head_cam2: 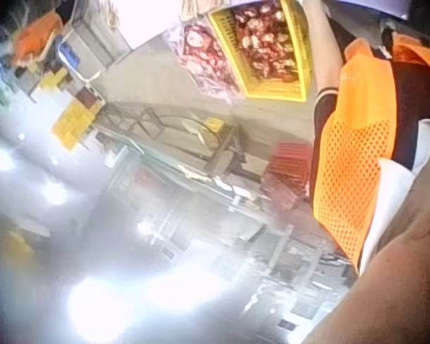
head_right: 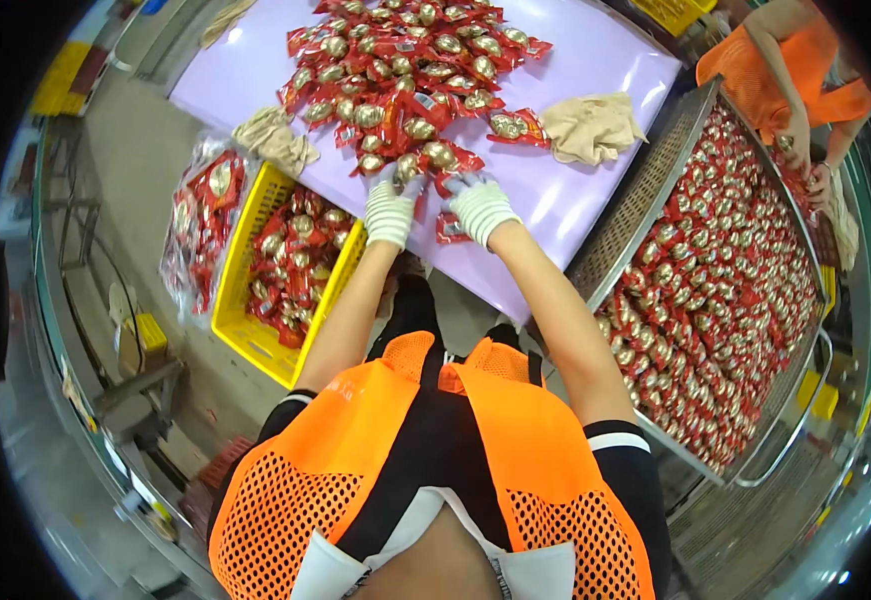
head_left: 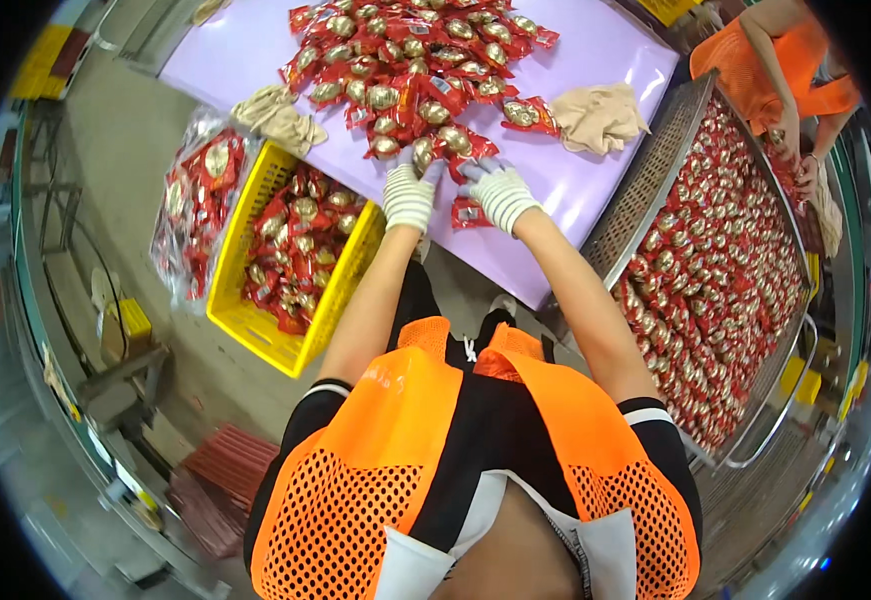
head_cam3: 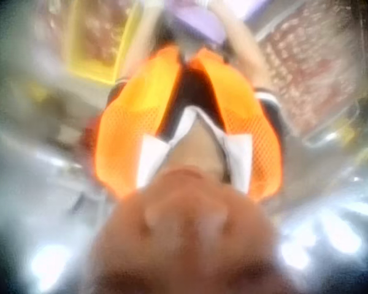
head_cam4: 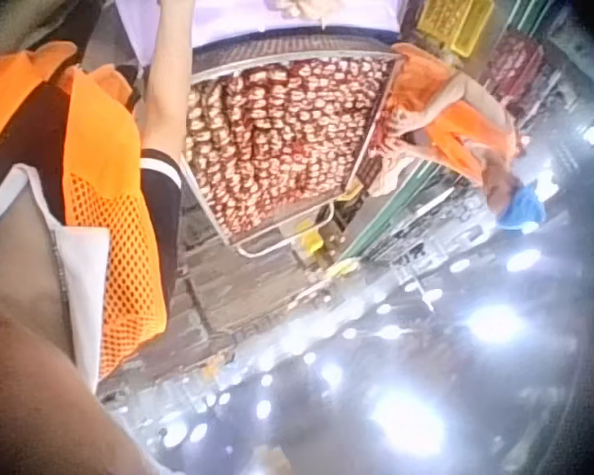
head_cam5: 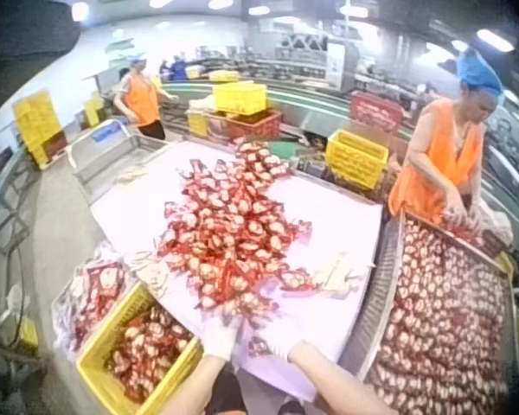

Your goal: The person arranges red and gold wrapped candies on a purple table and places them into a large metal crate. The person also moves the crate and handles a yellow basket containing more candies.

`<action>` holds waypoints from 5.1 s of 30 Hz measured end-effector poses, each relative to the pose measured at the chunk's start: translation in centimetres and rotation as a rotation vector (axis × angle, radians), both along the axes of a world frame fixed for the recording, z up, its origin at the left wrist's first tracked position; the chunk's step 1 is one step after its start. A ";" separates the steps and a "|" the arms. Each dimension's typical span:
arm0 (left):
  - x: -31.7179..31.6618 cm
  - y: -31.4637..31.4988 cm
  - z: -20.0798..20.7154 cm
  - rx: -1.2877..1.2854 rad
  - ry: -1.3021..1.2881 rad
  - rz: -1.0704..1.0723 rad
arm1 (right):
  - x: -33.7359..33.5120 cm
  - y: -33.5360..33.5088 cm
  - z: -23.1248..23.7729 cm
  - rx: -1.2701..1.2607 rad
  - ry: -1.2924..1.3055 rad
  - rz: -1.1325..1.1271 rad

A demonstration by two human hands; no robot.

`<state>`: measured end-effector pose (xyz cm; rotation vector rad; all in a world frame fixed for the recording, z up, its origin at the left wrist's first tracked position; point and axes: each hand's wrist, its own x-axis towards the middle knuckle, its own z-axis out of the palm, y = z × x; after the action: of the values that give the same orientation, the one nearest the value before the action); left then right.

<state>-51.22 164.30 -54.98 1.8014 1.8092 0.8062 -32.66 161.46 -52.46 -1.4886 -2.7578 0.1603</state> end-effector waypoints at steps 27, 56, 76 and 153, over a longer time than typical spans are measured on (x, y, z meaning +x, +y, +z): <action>-5.5 6.5 -2.1 0.043 0.000 -0.932 | -4.3 -2.5 0.1 -0.704 0.234 -1.579; -1.0 0.0 1.0 0.166 0.199 -1.182 | -0.3 -7.1 -0.5 -0.384 0.188 -1.213; 2.3 10.7 1.1 -0.046 0.461 -0.825 | 1.3 10.4 -5.4 -0.168 0.096 -1.203; -8.6 4.8 -0.8 0.244 0.216 -1.140 | 7.3 -14.1 0.0 -0.567 0.584 -0.908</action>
<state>-59.80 169.13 -55.80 2.6539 0.5113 0.3579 -25.40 147.37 -52.43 -2.1693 -1.4578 1.1718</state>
